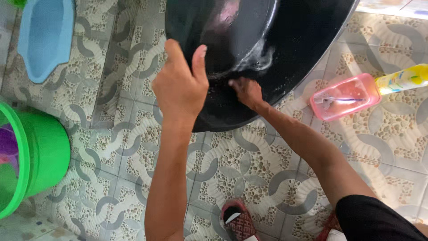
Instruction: The person washes a large black basin and a purple pitcher using a sponge, soap from a bottle, and water.
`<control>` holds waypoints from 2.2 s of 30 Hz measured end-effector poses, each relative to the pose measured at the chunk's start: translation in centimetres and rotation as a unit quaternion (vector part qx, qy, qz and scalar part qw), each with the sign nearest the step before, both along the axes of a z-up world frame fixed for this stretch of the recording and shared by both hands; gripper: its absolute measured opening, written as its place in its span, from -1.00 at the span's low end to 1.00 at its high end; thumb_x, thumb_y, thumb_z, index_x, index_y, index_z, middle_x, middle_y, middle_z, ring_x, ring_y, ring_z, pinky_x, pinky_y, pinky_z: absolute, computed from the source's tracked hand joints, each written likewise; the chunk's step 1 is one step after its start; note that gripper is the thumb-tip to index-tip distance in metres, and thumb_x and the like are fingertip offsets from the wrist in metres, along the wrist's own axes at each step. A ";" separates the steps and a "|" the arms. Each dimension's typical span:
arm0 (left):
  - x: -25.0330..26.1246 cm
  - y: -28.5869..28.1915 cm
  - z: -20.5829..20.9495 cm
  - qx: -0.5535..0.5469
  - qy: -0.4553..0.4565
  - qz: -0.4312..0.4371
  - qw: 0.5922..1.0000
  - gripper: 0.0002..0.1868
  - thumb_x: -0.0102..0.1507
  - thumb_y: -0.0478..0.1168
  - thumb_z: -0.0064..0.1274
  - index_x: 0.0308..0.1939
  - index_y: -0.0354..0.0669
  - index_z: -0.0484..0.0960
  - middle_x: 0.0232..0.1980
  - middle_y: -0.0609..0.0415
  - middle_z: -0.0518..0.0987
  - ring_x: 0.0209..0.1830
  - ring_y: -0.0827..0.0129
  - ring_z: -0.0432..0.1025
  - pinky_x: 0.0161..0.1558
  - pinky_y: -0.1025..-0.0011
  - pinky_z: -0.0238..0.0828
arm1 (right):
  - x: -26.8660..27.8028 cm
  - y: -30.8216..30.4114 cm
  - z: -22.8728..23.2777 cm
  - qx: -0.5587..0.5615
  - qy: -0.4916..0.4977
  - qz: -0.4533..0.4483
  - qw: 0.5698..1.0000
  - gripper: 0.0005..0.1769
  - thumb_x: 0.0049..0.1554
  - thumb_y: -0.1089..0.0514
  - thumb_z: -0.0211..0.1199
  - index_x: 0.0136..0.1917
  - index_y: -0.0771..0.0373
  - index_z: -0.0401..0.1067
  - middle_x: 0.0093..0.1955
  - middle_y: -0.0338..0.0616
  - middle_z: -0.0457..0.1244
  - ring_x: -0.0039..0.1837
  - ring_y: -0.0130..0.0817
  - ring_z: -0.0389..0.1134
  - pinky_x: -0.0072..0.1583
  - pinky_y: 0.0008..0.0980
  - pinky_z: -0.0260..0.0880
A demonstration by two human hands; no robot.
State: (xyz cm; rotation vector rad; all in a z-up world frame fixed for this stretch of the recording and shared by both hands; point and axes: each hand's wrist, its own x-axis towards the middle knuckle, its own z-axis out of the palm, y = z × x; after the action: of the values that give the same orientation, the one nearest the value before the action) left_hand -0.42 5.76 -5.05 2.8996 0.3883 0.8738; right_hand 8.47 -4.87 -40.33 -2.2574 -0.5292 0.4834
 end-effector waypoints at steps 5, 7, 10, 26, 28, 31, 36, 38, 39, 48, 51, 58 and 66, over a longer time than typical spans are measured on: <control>0.0 -1.1 0.5 -0.061 0.062 0.008 0.996 -0.53 0.48 0.15 -0.08 -0.04 -0.24 0.34 -0.60 -0.03 0.49 -0.66 0.06 0.47 -0.62 0.14 0.30 | 5.1 2.4 -5.0 0.195 0.101 -0.197 0.955 -0.26 0.43 -0.21 0.14 0.16 0.68 0.21 -0.11 0.25 0.33 -0.06 -0.12 0.43 -0.13 -0.19 0.51; -0.1 -1.1 0.6 -0.067 0.066 0.004 0.996 -0.53 0.48 0.14 -0.07 -0.06 -0.25 0.34 -0.61 -0.02 0.48 -0.68 0.09 0.47 -0.64 0.17 0.29 | 6.4 2.0 -6.2 0.200 0.092 -0.225 0.949 -0.23 0.42 -0.20 0.18 0.17 0.73 0.18 -0.12 0.30 0.32 -0.08 -0.09 0.44 -0.14 -0.16 0.51; -0.2 -0.9 0.4 -0.035 0.035 -0.006 0.999 -0.54 0.50 0.12 -0.05 -0.06 -0.26 0.33 -0.57 -0.01 0.49 -0.63 0.04 0.46 -0.61 0.16 0.27 | 7.2 0.7 -4.4 0.111 0.097 -0.207 0.967 -0.35 0.41 -0.22 0.16 0.04 0.55 0.44 -0.11 0.34 0.39 -0.11 0.06 0.47 -0.03 0.00 0.41; -1.4 -0.5 -0.1 -0.032 0.027 0.008 0.999 -0.52 0.47 0.11 -0.03 -0.02 -0.31 0.36 -0.48 -0.15 0.56 -0.53 -0.13 0.50 -0.54 0.02 0.31 | -1.9 -2.8 1.1 0.032 -0.114 0.130 0.984 -0.16 0.29 -0.10 0.18 0.60 0.40 -0.04 0.59 0.35 -0.10 0.61 0.31 -0.11 0.55 0.25 -0.07; -1.1 -0.6 0.1 -0.034 0.029 0.006 0.999 -0.52 0.48 0.12 -0.03 -0.03 -0.31 0.35 -0.49 -0.15 0.56 -0.52 -0.13 0.50 -0.53 0.02 0.32 | -2.8 -2.4 -0.7 0.050 -0.085 0.114 0.989 -0.17 0.23 -0.13 0.20 0.56 0.38 0.05 0.57 0.25 0.02 0.60 0.21 -0.01 0.59 0.13 0.04; -1.3 -0.5 0.0 -0.056 0.031 0.002 0.998 -0.52 0.49 0.11 -0.04 0.00 -0.32 0.36 -0.49 -0.16 0.55 -0.52 -0.13 0.50 -0.52 0.03 0.33 | -1.3 -4.4 -0.4 -0.115 -0.079 0.162 0.977 -0.24 0.20 -0.10 0.19 0.55 0.27 0.12 0.57 0.14 0.05 0.61 0.11 -0.01 0.62 0.18 -0.08; -2.1 0.6 -0.7 -0.097 0.022 0.006 0.995 -0.48 0.47 0.08 -0.05 0.13 -0.41 0.39 -0.50 -0.22 0.55 -0.52 -0.17 0.50 -0.50 0.01 0.34 | 8.9 -7.3 -1.8 -0.202 -0.418 0.045 0.885 -0.11 0.08 -0.06 0.18 0.60 0.29 0.10 0.63 0.11 -0.03 0.61 0.11 -0.07 0.53 0.19 -0.27; -2.2 0.7 -1.3 -0.103 -0.002 0.001 0.995 -0.45 0.48 0.08 -0.07 0.18 -0.44 0.38 -0.44 -0.24 0.57 -0.47 -0.19 0.50 -0.47 0.01 0.36 | 9.1 -6.1 -3.5 -0.169 -0.322 0.059 0.930 -0.20 0.15 0.09 0.15 0.63 0.22 0.13 0.67 0.12 -0.01 0.67 0.11 -0.05 0.60 0.17 -0.21; -2.2 0.5 -1.8 -0.111 -0.015 -0.005 0.994 -0.44 0.49 0.08 -0.07 0.20 -0.45 0.38 -0.41 -0.25 0.59 -0.45 -0.21 0.51 -0.45 0.01 0.38 | 8.8 -5.7 -4.1 -0.156 -0.273 0.064 0.947 -0.24 0.19 0.17 0.14 0.65 0.18 0.15 0.68 0.12 -0.01 0.69 0.11 -0.04 0.63 0.16 -0.19; -3.2 0.5 -3.4 -0.148 -0.005 0.034 0.988 -0.49 0.48 0.08 -0.05 0.14 -0.40 0.41 -0.38 -0.28 0.60 -0.37 -0.25 0.51 -0.36 -0.07 0.36 | -2.5 -0.9 -1.5 0.087 0.016 0.135 0.987 -0.43 0.26 0.05 0.05 0.49 0.27 0.29 0.49 0.24 0.14 0.52 0.23 0.11 0.52 0.07 0.10; -4.0 1.0 -3.7 -0.177 -0.038 0.044 0.982 -0.53 0.44 0.03 -0.02 0.09 -0.41 0.43 -0.38 -0.25 0.62 -0.38 -0.22 0.53 -0.39 -0.02 0.37 | 1.9 -4.3 -0.4 -0.197 -0.239 0.179 0.934 -0.26 0.14 0.00 0.12 0.52 0.32 0.15 0.63 0.23 -0.10 0.64 0.20 -0.21 0.53 0.25 -0.31; -6.8 1.9 -10.7 -0.316 -0.173 0.009 0.933 -0.66 0.51 -0.09 -0.08 0.00 -0.39 0.44 -0.31 -0.17 0.59 -0.39 -0.05 0.54 -0.31 0.13 0.41 | 9.0 -2.5 -1.6 -0.370 -0.238 0.105 0.892 -0.16 0.13 0.16 0.23 0.62 0.44 0.12 0.60 0.23 0.07 0.62 0.09 0.01 0.60 0.07 -0.09; -8.2 2.8 -15.7 -0.393 -0.146 0.071 0.905 -0.62 0.46 -0.03 -0.14 -0.07 -0.39 0.41 -0.45 -0.12 0.49 -0.57 0.12 0.38 -0.47 0.27 0.26 | -2.7 0.7 0.4 0.161 -0.075 0.197 0.964 -0.48 0.29 0.16 0.11 0.49 0.30 0.31 0.57 0.25 0.08 0.57 0.18 0.02 0.52 0.06 0.02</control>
State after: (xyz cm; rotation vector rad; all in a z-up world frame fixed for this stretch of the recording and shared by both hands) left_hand -8.67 8.58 -20.80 1.9898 0.7256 0.8821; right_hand 5.75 -4.12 -39.95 -1.8869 -1.0678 0.3876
